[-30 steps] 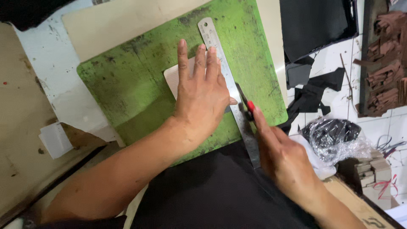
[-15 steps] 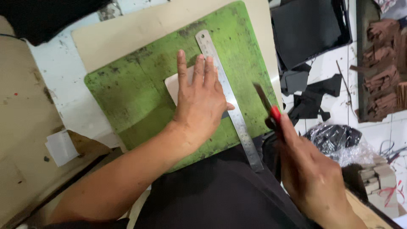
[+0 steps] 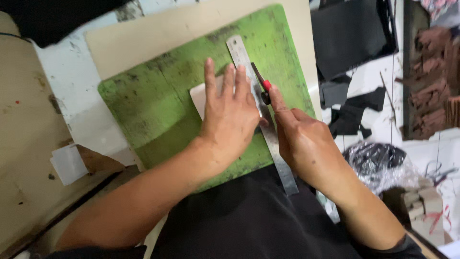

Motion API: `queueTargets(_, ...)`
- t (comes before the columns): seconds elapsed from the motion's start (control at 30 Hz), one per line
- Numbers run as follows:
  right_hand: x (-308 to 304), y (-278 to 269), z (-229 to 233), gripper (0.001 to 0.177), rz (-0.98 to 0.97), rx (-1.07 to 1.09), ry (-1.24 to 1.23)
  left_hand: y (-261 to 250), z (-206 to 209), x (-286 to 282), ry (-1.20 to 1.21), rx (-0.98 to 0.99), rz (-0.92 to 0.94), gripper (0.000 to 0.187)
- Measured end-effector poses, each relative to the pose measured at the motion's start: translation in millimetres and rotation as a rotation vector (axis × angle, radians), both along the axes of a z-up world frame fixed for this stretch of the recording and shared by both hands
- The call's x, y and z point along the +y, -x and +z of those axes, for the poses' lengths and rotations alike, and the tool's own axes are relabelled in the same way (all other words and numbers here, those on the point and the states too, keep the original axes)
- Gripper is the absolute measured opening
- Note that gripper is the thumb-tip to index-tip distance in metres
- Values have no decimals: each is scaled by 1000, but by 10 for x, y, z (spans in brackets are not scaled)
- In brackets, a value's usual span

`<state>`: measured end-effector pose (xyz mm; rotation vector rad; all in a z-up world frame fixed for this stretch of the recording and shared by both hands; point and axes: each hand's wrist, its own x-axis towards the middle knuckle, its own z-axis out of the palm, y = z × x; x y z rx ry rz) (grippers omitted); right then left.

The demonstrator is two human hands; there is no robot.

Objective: The person uses a metal ruler and a red utility knife to cut a black material on a green cutting mat. They repeatedly align the ruler, cut along its edge, and reposition the ruler to trim the material into a smaller rectangular shape.

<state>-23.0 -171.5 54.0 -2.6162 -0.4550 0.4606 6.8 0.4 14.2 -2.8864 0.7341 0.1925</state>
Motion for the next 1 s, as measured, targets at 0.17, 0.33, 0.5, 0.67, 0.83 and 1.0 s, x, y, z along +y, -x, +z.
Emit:
queueTargets(0.17,-298,774,64,83,-132,289,14,29,-7,23,-60,-43,-22,92)
queueTargets(0.33,-552,1429,-68,84,-84,181,117,60,-101,38,-25,-107,-35,96)
queueTargets(0.5,-646,1007,382,116,-152,630,217,45,-69,30,-14,-78,-33,88)
queueTargets(0.67,-250,483,423,72,-202,-5,-32,50,-36,15,-40,-15,-27,86)
queueTargets(0.83,-11,-55,-80,68,-101,31,10,37,-51,-3,-22,-22,10,95)
queueTargets(1.0,29,-80,74,72,-19,82,-1,32,-23,13,35,2,10,90)
